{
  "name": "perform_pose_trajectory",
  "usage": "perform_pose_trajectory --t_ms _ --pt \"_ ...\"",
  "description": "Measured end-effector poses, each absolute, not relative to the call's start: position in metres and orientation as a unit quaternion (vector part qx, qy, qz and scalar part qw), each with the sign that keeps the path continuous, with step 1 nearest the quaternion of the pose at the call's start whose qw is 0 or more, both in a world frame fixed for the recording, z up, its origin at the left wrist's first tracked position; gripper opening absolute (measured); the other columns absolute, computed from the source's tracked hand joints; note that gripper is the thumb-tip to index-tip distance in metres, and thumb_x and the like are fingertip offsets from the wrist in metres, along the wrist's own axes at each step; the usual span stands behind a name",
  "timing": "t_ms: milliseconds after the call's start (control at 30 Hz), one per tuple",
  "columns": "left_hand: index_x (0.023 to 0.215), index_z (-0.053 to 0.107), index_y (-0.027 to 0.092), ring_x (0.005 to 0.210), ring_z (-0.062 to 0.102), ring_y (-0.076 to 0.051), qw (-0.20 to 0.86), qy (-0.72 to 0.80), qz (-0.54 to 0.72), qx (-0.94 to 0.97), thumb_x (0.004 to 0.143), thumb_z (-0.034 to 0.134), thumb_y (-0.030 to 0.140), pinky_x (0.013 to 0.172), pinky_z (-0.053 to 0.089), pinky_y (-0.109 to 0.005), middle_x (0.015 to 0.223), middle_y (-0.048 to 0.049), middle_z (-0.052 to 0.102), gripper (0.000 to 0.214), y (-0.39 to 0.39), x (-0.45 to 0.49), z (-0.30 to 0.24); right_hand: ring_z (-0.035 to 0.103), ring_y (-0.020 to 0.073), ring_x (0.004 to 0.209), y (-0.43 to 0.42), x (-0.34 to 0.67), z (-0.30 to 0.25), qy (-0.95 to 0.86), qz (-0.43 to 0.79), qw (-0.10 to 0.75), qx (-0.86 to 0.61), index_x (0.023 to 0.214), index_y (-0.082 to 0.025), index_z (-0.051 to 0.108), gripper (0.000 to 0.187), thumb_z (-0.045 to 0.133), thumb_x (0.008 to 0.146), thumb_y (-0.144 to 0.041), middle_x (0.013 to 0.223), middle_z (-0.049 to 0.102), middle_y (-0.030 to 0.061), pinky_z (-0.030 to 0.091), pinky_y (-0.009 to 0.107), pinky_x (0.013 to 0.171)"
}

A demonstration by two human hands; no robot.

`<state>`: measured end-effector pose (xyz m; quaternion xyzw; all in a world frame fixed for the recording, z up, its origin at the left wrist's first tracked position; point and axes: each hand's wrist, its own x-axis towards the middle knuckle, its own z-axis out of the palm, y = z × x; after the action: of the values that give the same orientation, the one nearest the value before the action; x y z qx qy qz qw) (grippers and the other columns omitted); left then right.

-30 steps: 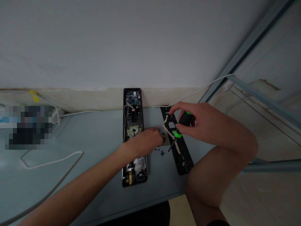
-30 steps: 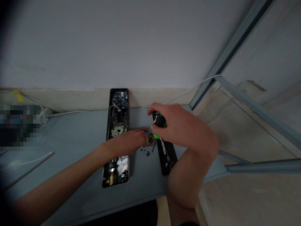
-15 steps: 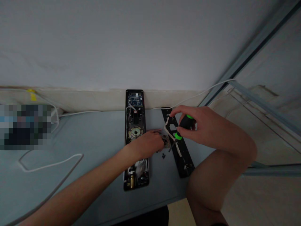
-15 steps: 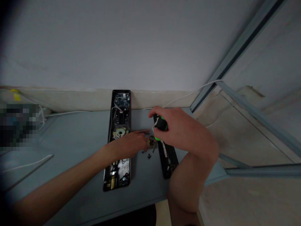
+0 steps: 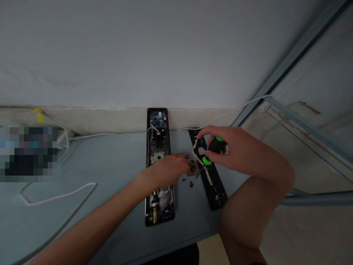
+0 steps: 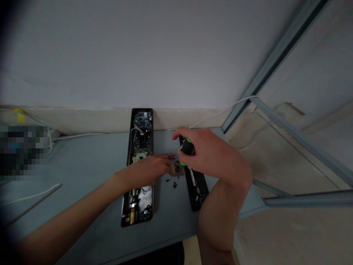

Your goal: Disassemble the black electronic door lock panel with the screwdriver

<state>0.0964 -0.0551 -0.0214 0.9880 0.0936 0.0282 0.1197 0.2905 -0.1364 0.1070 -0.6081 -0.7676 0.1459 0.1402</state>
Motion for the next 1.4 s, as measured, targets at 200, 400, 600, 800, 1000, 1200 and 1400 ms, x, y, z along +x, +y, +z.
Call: perform_pose_trajectory --t_ms 200,400,600,800,1000,1200,1400 --pt "0.098 0.076 0.017 0.113 0.066 -0.028 0.110 0.112 0.062 0.986 0.091 0.067 0.009 0.102 0.053 -0.043 0.108 -0.0094 0.075 0.014 -0.047 0.074 -0.007 0.067 0.0164 0.077 -0.130 0.280 0.108 -0.773 0.144 0.138 -0.602 0.124 -0.024 0.066 0.039 0.064 0.085 -0.021 0.088 0.075 -0.0001 0.045 0.029 0.074" --pt "0.106 0.076 0.017 0.112 0.063 -0.025 0.135 0.123 0.122 0.976 0.092 0.069 0.014 0.103 0.051 -0.042 0.108 -0.0090 0.071 0.016 -0.030 0.053 -0.001 0.070 0.0166 0.081 -0.119 0.266 0.104 -0.779 0.143 0.147 -0.592 0.123 -0.024 0.066 0.035 0.062 0.088 -0.021 0.092 0.078 0.0003 0.048 0.030 0.080" --pt "0.103 0.076 0.017 0.108 0.066 -0.023 0.175 0.156 0.153 0.960 0.091 0.070 0.013 0.100 0.053 -0.037 0.112 -0.0080 0.070 0.014 -0.013 0.032 0.006 0.071 0.0178 0.085 -0.104 0.256 0.096 -0.778 0.122 0.137 -0.601 0.120 -0.023 0.067 0.029 0.061 0.091 -0.023 0.101 0.078 0.0030 0.048 0.032 0.085" --pt "0.107 0.077 0.019 0.103 0.069 -0.022 0.199 0.196 0.158 0.947 0.090 0.071 0.013 0.096 0.055 -0.035 0.111 -0.0063 0.071 0.020 0.000 0.015 0.008 0.067 0.0180 0.080 -0.086 0.243 0.086 -0.758 0.093 0.147 -0.629 0.102 -0.021 0.069 0.013 0.061 0.092 -0.025 0.089 0.074 0.0025 0.045 0.031 0.079" --pt "0.103 0.073 0.018 0.089 0.068 -0.021 0.210 0.251 0.132 0.936 0.093 0.068 0.016 0.081 0.055 -0.033 0.104 -0.0056 0.069 0.012 0.003 0.006 0.012 0.057 0.0166 0.074 -0.083 0.232 0.070 -0.744 0.100 0.081 -0.656 0.088 -0.020 0.060 0.003 0.060 0.088 -0.022 0.079 0.064 0.0015 0.034 0.029 0.069" --pt "0.109 0.071 0.020 0.090 0.067 -0.020 0.222 0.234 0.100 0.941 0.097 0.064 0.019 0.082 0.053 -0.033 0.104 -0.0048 0.068 0.014 -0.005 0.009 0.013 0.055 0.0172 0.071 -0.090 0.231 0.042 -0.730 0.209 0.027 -0.650 0.095 -0.019 0.061 0.021 0.061 0.074 -0.015 0.075 0.061 0.0010 0.028 0.028 0.062" --pt "0.113 0.070 0.020 0.094 0.068 -0.022 0.221 0.243 0.069 0.942 0.099 0.062 0.020 0.086 0.053 -0.036 0.108 -0.0061 0.068 0.016 -0.008 0.012 0.014 0.066 0.0169 0.080 -0.097 0.233 0.005 -0.742 0.299 0.039 -0.598 0.104 -0.022 0.071 0.030 0.061 0.077 -0.013 0.088 0.072 0.0008 0.043 0.026 0.072"
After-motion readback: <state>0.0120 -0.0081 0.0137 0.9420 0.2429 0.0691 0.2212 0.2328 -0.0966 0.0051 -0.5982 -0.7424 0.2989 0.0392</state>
